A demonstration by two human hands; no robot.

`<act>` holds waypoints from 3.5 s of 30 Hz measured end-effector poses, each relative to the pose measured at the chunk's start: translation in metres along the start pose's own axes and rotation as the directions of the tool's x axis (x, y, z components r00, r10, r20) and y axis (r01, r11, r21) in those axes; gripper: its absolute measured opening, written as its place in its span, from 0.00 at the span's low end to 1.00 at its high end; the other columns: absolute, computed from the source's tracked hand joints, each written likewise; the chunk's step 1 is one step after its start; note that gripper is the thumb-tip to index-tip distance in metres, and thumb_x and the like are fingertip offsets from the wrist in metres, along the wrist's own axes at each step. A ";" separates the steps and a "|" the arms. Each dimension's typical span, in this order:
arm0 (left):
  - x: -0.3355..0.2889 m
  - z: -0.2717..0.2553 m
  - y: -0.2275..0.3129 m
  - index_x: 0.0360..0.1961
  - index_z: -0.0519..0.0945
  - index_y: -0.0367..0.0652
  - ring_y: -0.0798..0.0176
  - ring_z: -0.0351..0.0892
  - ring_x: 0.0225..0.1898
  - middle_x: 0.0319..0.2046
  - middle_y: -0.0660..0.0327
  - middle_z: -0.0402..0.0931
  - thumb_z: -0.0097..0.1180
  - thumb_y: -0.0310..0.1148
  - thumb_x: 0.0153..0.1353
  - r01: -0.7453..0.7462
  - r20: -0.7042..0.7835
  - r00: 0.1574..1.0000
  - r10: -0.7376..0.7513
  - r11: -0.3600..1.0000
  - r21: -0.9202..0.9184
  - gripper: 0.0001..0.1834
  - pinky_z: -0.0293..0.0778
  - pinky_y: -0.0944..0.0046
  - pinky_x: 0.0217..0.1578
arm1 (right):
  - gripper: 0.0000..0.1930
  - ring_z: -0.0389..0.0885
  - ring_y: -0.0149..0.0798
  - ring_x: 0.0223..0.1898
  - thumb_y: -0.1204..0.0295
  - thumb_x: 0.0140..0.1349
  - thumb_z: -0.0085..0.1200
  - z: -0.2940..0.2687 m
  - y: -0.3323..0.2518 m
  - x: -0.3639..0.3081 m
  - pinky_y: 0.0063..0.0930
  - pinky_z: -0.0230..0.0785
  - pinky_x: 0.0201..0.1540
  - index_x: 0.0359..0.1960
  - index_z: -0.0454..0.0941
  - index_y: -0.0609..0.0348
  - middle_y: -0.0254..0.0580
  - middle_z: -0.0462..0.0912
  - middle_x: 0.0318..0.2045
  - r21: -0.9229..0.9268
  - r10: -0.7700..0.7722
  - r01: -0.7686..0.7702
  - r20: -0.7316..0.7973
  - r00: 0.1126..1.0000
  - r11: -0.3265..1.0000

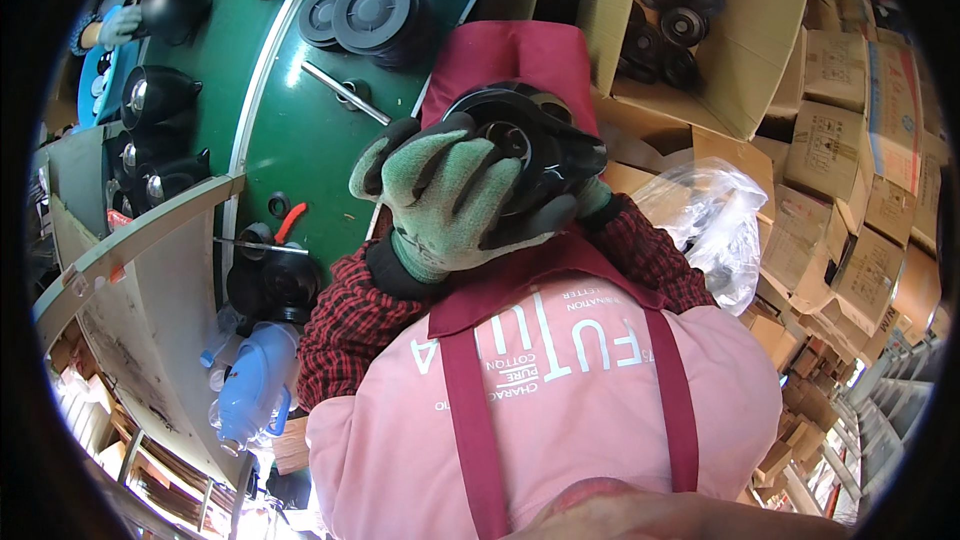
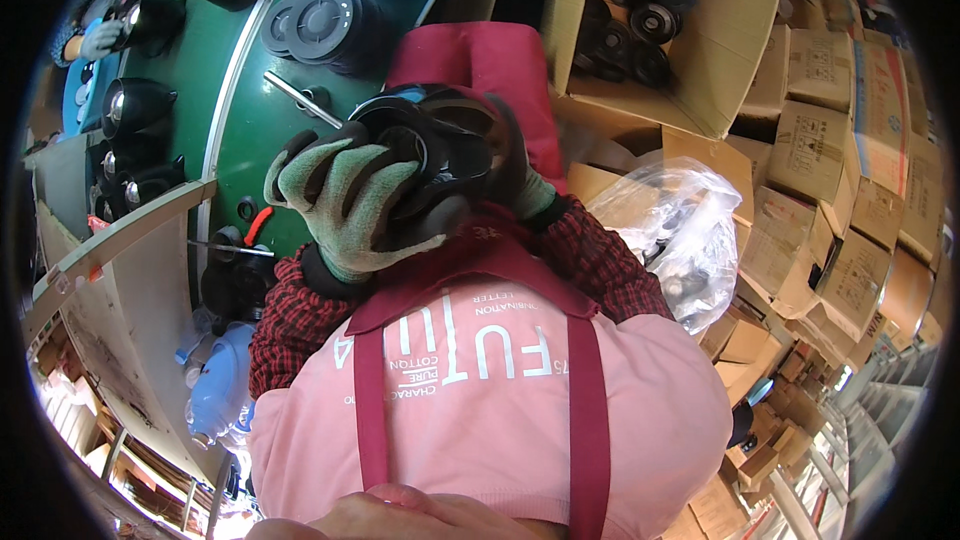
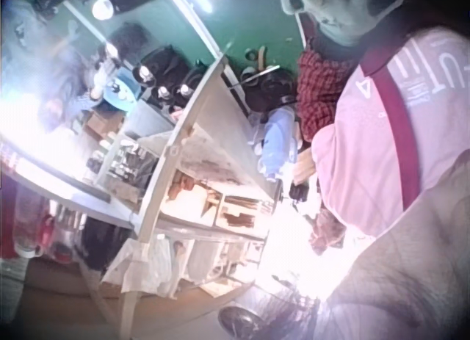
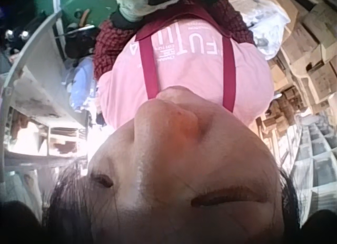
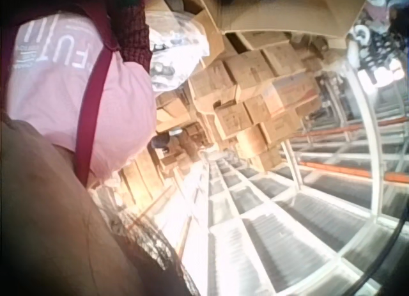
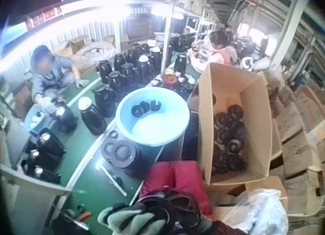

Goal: The person assembles black kettles at a workstation. They pick up kettle bodies and lids, insert a metal rod into the kettle, and place the lid on top. The assembled kettles are set on the green table. The person wears gloves and a pink apron.

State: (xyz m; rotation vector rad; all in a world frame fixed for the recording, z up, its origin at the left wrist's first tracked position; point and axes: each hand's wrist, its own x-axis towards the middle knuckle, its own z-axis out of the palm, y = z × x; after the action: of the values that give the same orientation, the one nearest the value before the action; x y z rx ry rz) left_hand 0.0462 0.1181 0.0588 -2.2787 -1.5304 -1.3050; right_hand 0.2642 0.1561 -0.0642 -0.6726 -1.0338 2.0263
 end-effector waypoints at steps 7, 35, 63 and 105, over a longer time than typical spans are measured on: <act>0.006 0.000 -0.005 0.67 0.76 0.39 0.44 0.68 0.66 0.62 0.52 0.73 0.82 0.68 0.36 0.225 -0.089 0.961 -0.261 0.929 -0.295 0.61 0.64 0.43 0.67 | 0.32 0.74 0.45 0.72 0.55 0.79 0.51 -0.024 0.011 -0.003 0.43 0.63 0.77 0.77 0.64 0.61 0.51 0.73 0.72 0.256 0.089 -0.075 -0.045 0.995 0.964; -0.064 -0.003 -0.173 0.57 0.83 0.45 0.45 0.84 0.47 0.46 0.54 0.83 0.70 0.39 0.65 0.430 0.704 0.596 -0.386 0.894 0.126 0.22 0.76 0.49 0.50 | 0.21 0.83 0.52 0.60 0.53 0.72 0.56 -0.050 0.009 0.079 0.46 0.72 0.66 0.59 0.85 0.46 0.44 0.86 0.59 -0.954 -0.207 0.016 -0.048 0.977 0.298; 0.014 0.163 -0.151 0.60 0.83 0.46 0.50 0.76 0.63 0.58 0.57 0.81 0.51 0.42 0.73 0.097 0.687 0.664 0.296 0.877 -0.471 0.20 0.57 0.46 0.72 | 0.09 0.84 0.33 0.31 0.65 0.69 0.63 -0.016 -0.091 0.053 0.29 0.73 0.37 0.41 0.92 0.54 0.36 0.89 0.29 -0.526 -0.303 0.500 0.418 0.856 0.688; -0.023 0.119 -0.062 0.62 0.73 0.37 0.49 0.83 0.59 0.54 0.48 0.81 0.69 0.34 0.57 0.821 0.742 0.346 -0.574 0.568 0.056 0.32 0.79 0.56 0.56 | 0.22 0.86 0.43 0.43 0.48 0.75 0.48 -0.024 0.021 0.153 0.45 0.67 0.55 0.41 0.91 0.46 0.34 0.91 0.35 -0.901 -0.119 0.344 0.384 0.915 -0.265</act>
State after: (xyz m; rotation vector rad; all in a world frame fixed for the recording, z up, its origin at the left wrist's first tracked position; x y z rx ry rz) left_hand 0.0641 0.1925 -0.0540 -2.5349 -3.1117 -0.7880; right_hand 0.1842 0.2822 -0.1118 -0.8999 -2.6838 0.3215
